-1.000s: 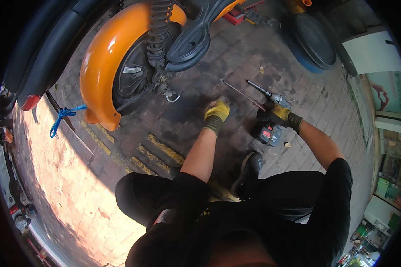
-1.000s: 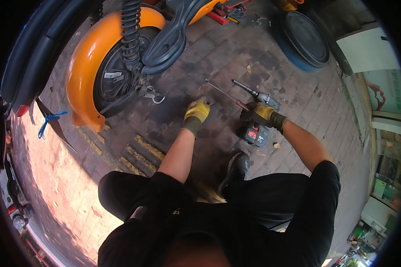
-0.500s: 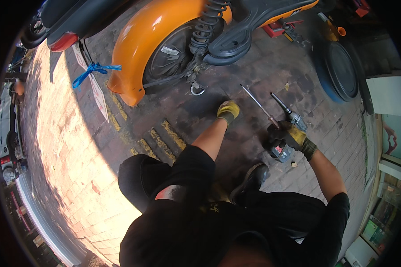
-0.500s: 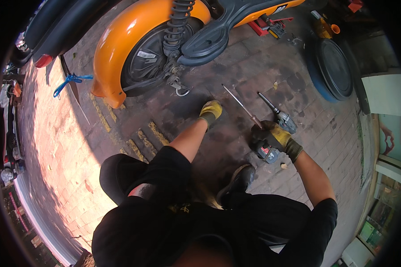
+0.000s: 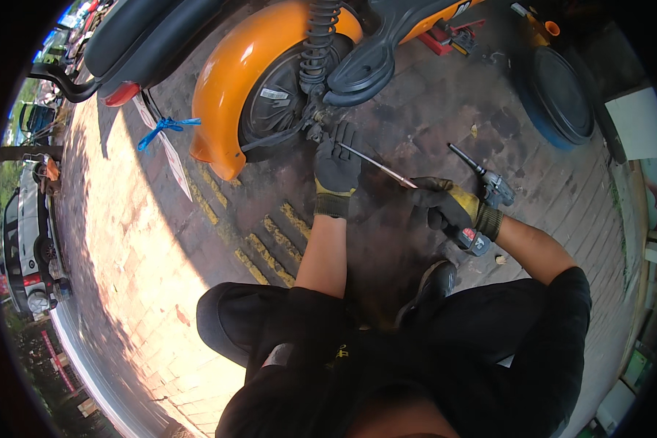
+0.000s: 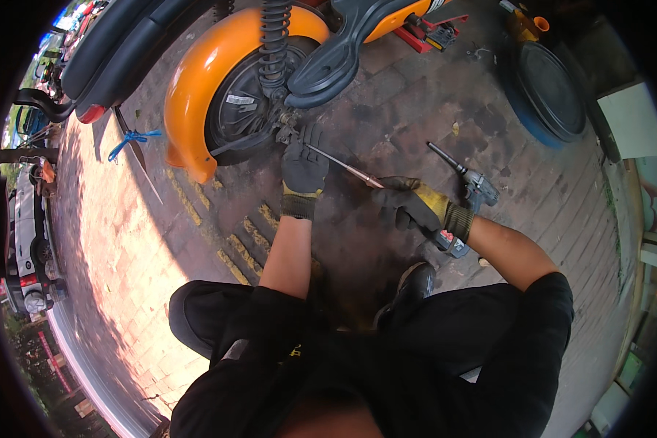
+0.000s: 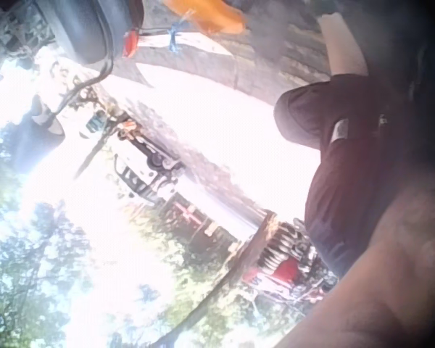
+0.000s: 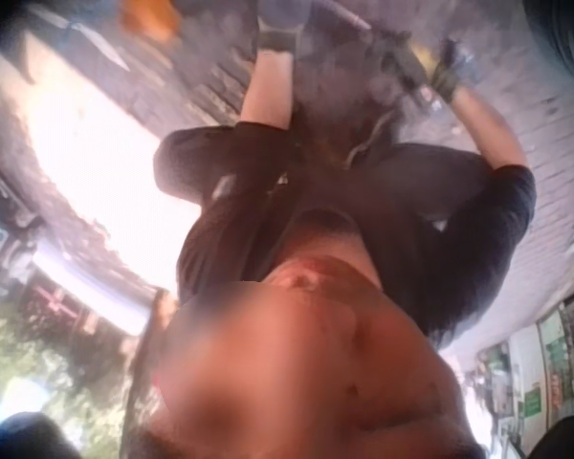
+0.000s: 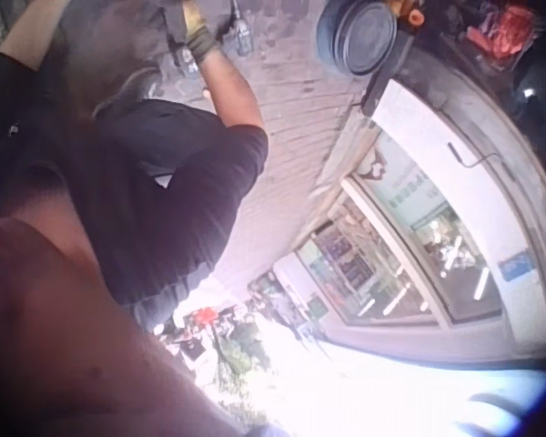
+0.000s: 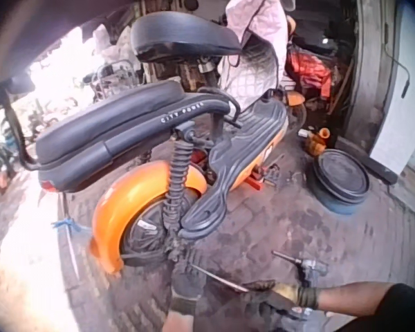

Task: The person works on the rear of an orange scooter, using a cordless impact wrench and a screwdriver to remove and reattach bolts near the rear wheel and fender. They then stand and organize tools on the floor, placing a hammer, pliers, and a screwdriver into a red toolbox, and put a small white box into a cardboard box.

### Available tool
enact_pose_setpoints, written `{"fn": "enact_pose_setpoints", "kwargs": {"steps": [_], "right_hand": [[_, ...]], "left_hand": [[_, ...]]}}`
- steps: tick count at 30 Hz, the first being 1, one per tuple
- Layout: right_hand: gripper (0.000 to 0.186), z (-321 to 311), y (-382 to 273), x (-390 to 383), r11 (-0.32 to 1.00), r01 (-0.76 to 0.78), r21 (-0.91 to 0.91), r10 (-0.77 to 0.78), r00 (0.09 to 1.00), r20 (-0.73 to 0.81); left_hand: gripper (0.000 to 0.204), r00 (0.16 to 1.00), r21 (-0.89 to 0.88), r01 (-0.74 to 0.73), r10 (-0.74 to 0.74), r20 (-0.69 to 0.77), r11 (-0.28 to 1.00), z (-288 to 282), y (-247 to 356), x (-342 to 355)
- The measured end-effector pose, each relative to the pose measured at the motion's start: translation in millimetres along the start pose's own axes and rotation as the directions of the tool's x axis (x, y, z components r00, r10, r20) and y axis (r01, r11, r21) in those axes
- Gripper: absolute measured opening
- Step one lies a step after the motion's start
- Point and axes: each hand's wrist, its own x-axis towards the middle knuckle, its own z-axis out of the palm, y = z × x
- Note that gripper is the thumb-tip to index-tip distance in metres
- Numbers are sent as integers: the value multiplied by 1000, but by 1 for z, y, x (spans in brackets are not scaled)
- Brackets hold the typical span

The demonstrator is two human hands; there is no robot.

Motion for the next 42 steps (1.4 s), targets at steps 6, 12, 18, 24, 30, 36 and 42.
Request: {"fn": "enact_pose_setpoints", "kwargs": {"steps": [6,12,18,24,30,36,42], "right_hand": [[58,-4,3,-15,999,-7,32,8,1000,-26],[59,-14,32,3,908,294,-299,-349,925,-152],[54,-5,51,30,726,368,-581,-516,850,-107],[52,6,42,19,950,307,-65,-309,951,-24],[52,1,36,27,942,327,79,-325,945,-38],[51,1,21,24,905,412,111,-415,910,10],[46,7,10,25,951,296,83,-297,955,-11]], "left_hand": [[43,995,-2,79,-79,62,997,-3,-16,-2],[47,986,222,116,-138,90,968,13,-12,-8],[51,997,444,22,12,-74,896,59,-5,-14],[54,991,609,-124,134,28,783,72,16,-27],[45,848,791,-471,447,284,391,52,48,-13],[37,871,699,-441,455,184,563,65,60,-9],[39,901,704,-364,421,101,610,65,63,-3]]}}
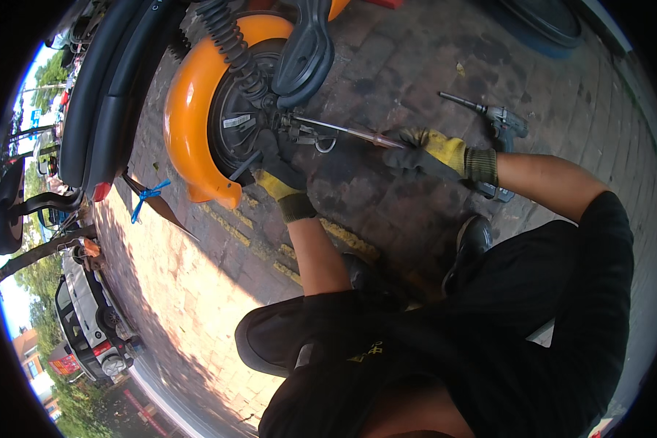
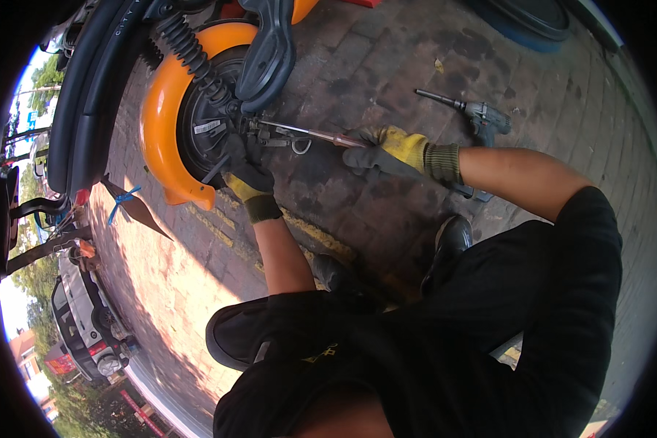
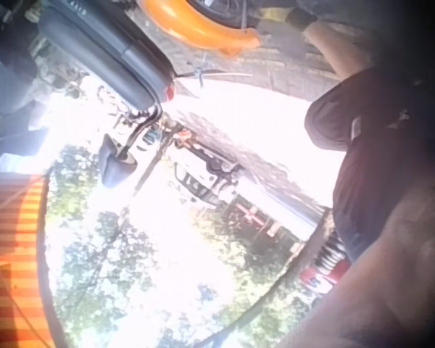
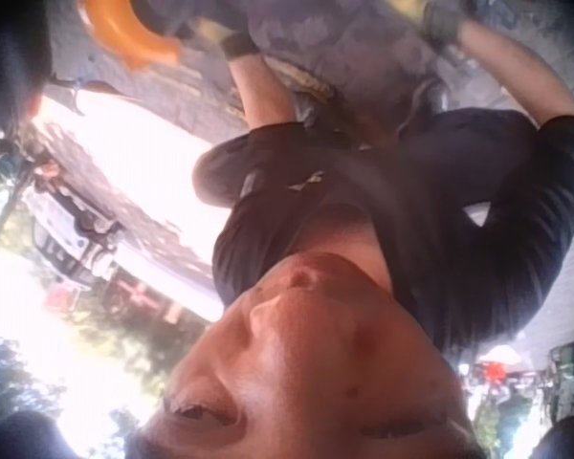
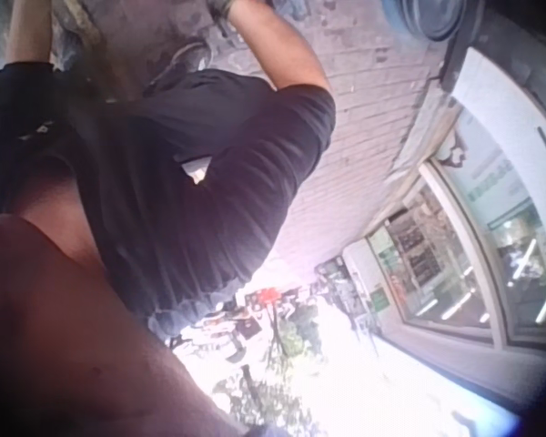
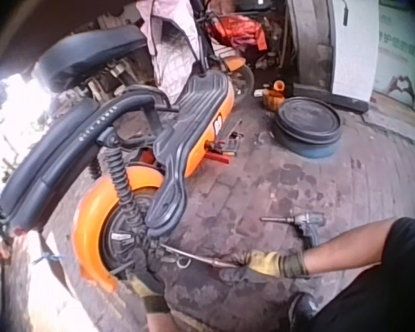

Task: The person works on the rear of an orange scooter, using a cordless impact wrench and a screwdriver to remove and reattach bolts near the rear wheel and fender. They then stand and organize tools on the floor, placing a hammer, pliers, and a screwdriver into a red toolbox, and put a small white box into a cardboard box.

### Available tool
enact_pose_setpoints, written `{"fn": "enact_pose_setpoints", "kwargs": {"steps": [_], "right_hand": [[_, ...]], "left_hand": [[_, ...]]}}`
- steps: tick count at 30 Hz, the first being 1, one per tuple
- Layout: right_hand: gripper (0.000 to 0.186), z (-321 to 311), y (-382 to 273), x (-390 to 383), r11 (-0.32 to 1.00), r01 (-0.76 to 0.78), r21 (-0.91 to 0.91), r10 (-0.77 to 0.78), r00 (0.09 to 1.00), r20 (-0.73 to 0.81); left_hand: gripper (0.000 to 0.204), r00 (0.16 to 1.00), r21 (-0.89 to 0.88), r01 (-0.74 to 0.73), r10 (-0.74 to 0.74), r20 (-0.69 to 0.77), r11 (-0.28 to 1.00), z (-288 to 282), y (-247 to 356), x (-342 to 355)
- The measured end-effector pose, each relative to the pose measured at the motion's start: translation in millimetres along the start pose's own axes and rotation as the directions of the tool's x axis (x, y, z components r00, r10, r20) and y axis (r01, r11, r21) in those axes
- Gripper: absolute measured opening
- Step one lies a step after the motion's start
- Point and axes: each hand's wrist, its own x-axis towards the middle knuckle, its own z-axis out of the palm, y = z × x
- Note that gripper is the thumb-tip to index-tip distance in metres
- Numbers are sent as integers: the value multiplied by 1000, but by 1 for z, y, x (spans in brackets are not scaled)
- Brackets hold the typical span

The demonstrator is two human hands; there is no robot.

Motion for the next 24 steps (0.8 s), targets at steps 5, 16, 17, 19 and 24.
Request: {"fn": "enact_pose_setpoints", "kwargs": {"steps": [5,16,17,19,24], "right_hand": [[46,0,2,7,1000,3,-26,-3,1000,-3],[47,2,1,12,1000,-15,-15,15,1000,-15],[47,2,1,11,1000,-7,-1,7,1000,-13],[47,1,0,12,1000,-9,4,9,1000,-14],[47,-1,7,16,999,30,27,-30,999,9]], "left_hand": [[41,999,9,38,-38,-27,999,1,0,-2],[43,999,-52,-37,37,-5,998,5,-4,2],[43,999,-52,-45,45,-4,998,4,-4,2],[42,1000,-49,-13,13,9,999,5,-3,2],[39,1000,-113,16,-16,5,994,14,2,-4]]}}
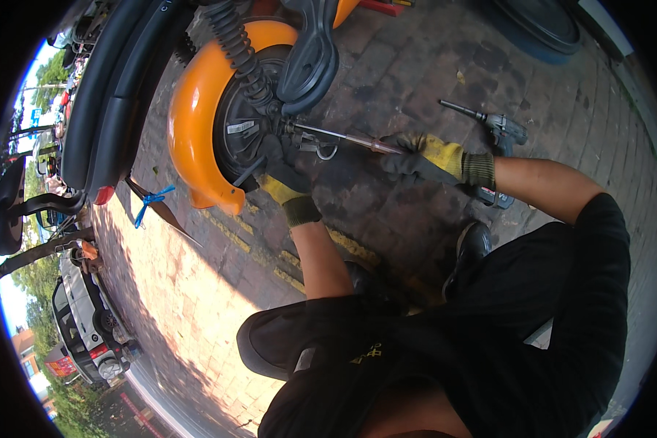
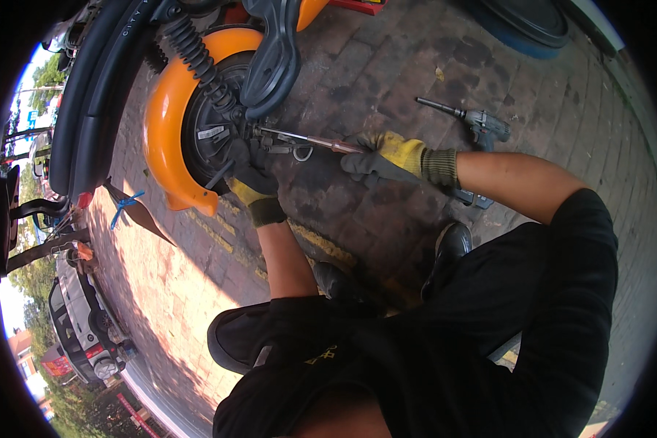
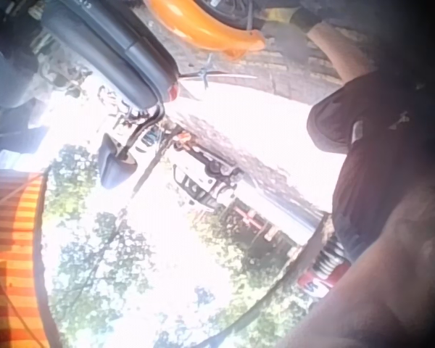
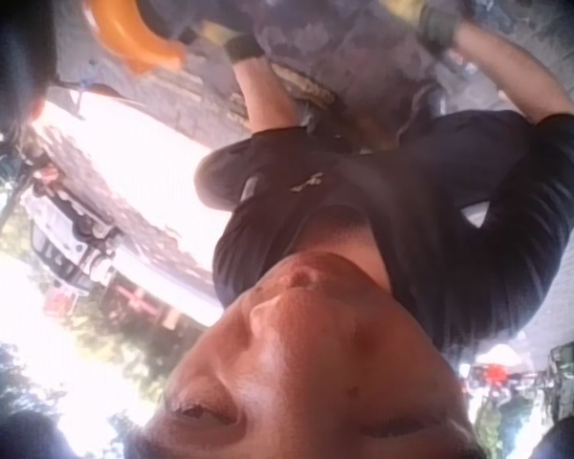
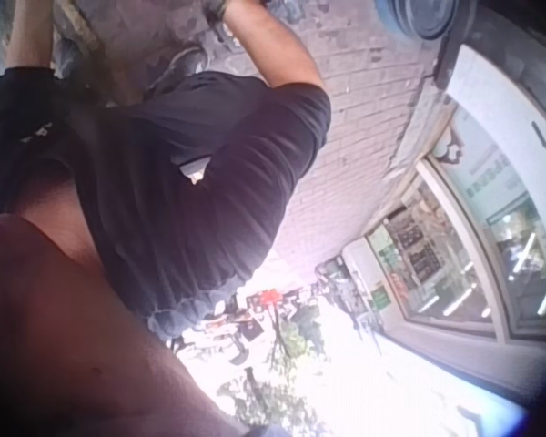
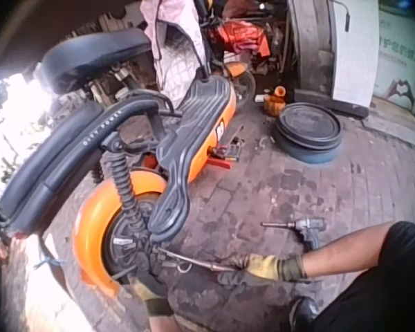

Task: The person works on the rear of an orange scooter, using a cordless impact wrench and a screwdriver to remove and reattach bolts near the rear wheel and fender. They then stand and organize tools on the floor, placing a hammer, pliers, and a screwdriver into a red toolbox, and put a small white box into a cardboard box.

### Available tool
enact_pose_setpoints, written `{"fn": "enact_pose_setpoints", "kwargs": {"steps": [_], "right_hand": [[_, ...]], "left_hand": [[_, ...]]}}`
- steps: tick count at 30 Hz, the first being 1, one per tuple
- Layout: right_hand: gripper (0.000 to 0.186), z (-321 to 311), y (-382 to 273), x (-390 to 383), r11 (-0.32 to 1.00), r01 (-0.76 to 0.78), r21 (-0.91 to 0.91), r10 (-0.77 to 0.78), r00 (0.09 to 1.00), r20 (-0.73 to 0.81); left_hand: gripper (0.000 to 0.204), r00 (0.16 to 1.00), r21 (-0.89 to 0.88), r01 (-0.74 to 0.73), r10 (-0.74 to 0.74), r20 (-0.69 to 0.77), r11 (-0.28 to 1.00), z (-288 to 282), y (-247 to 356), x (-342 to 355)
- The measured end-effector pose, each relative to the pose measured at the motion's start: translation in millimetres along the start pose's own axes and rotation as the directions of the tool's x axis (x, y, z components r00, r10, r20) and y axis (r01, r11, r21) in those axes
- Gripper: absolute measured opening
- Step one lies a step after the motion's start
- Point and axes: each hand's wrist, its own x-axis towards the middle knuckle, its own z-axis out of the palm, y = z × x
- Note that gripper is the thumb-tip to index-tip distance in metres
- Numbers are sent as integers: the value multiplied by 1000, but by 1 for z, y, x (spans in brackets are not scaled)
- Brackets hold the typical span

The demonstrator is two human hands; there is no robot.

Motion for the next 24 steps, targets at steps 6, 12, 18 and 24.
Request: {"fn": "enact_pose_setpoints", "kwargs": {"steps": [6,12,18,24], "right_hand": [[47,-1,-1,0,998,20,-55,-21,1000,-10],[52,0,-5,-2,996,-32,-80,34,999,22],[49,0,-2,0,994,25,-107,-24,1000,3],[55,10,-21,-11,999,-42,-10,43,999,3]], "left_hand": [[35,997,41,-70,71,-23,997,1,-1,-3],[37,999,60,-24,26,-34,998,-11,-5,6],[31,994,44,-19,24,-110,999,-8,-7,4],[36,998,58,3,1,-59,998,-12,-4,3]]}}
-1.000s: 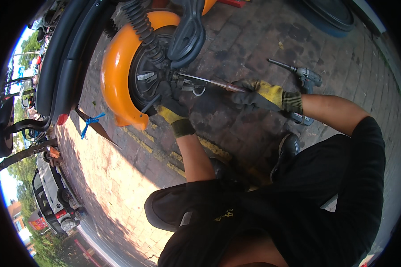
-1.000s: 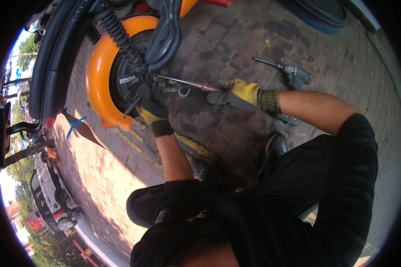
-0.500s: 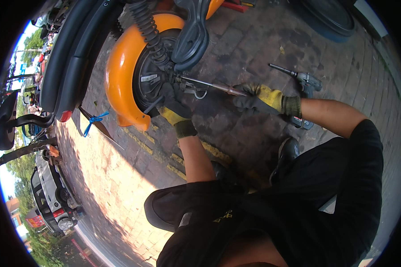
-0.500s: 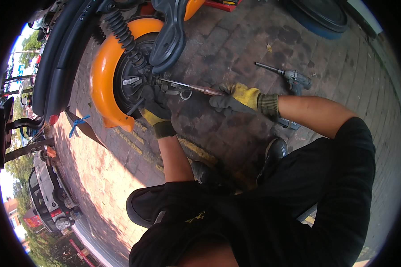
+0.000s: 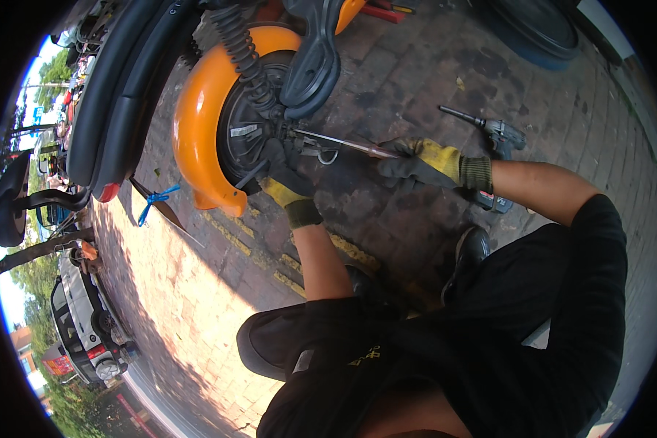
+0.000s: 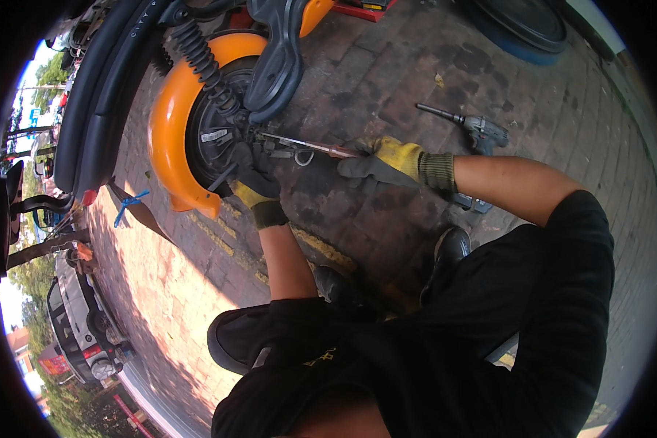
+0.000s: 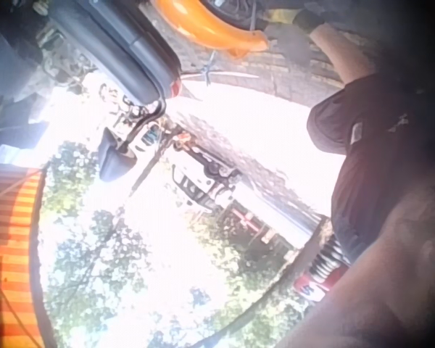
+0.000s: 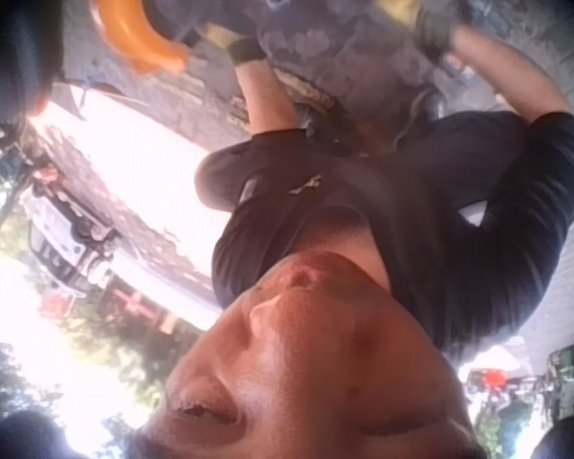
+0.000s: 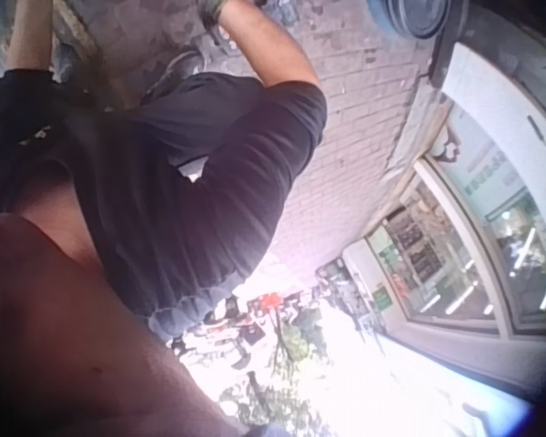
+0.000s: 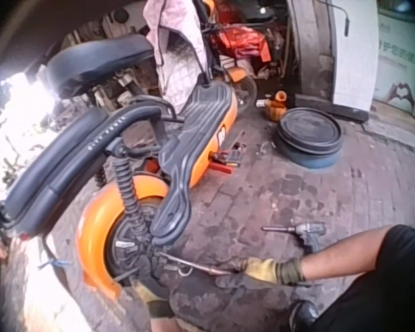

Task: The person works on the rear of an orange scooter, using a cordless impact wrench and a screwdriver to remove and reattach bolts near the rear wheel and fender. They then stand and organize tools on the floor, placing a hammer, pliers, and a screwdriver into a red toolbox, and put a small white box into a cardboard box.

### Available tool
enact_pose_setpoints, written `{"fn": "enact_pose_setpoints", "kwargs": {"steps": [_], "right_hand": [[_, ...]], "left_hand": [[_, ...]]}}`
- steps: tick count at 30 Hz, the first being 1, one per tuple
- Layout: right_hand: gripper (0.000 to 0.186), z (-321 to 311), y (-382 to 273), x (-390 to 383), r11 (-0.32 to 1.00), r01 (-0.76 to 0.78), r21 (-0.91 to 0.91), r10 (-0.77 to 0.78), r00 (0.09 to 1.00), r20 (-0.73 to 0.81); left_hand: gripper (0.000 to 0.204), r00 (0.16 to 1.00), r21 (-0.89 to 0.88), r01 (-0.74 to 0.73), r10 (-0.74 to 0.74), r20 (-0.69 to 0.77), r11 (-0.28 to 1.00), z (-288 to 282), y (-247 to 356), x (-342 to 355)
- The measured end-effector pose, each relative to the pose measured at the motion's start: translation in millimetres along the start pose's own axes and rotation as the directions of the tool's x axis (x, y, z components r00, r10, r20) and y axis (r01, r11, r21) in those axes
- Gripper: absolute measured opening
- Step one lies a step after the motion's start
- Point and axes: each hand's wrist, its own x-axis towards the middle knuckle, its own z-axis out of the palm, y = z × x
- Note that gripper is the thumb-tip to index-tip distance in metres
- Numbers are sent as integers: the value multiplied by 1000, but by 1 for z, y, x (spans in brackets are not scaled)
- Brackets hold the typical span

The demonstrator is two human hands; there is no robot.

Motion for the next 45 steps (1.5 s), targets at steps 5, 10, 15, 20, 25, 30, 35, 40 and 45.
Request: {"fn": "enact_pose_setpoints", "kwargs": {"steps": [5,10,15,20,25,30,35,40,45], "right_hand": [[53,8,-25,-11,897,-54,-439,20,997,-81],[50,20,-23,-11,456,147,-878,-454,887,-87],[58,28,-1,-5,344,171,-923,-448,894,-1],[61,22,-11,-6,218,33,-975,-304,952,-35],[51,31,-36,-20,949,-41,-313,12,995,-94],[45,37,-46,-24,986,-164,4,164,983,-84],[45,30,-40,-19,993,-118,0,118,990,-79],[41,32,-30,-15,992,-122,6,122,987,-102],[31,49,-24,-14,818,182,-545,-297,946,-131]], "left_hand": [[37,1000,-132,18,-16,17,991,-4,-7,8],[33,992,-72,-122,119,-51,990,-10,-12,7],[35,995,-129,-24,10,-101,991,-13,-10,7],[31,991,-114,-82,69,-111,990,-6,-11,5],[30,987,-108,-48,30,-159,993,-2,-8,2],[30,986,-96,-36,19,-166,995,0,-5,2],[34,983,-106,-49,30,-180,993,3,-6,1],[33,982,-55,-102,91,-167,993,-2,-12,5],[33,991,-71,-46,37,-131,996,-15,-17,14]]}}
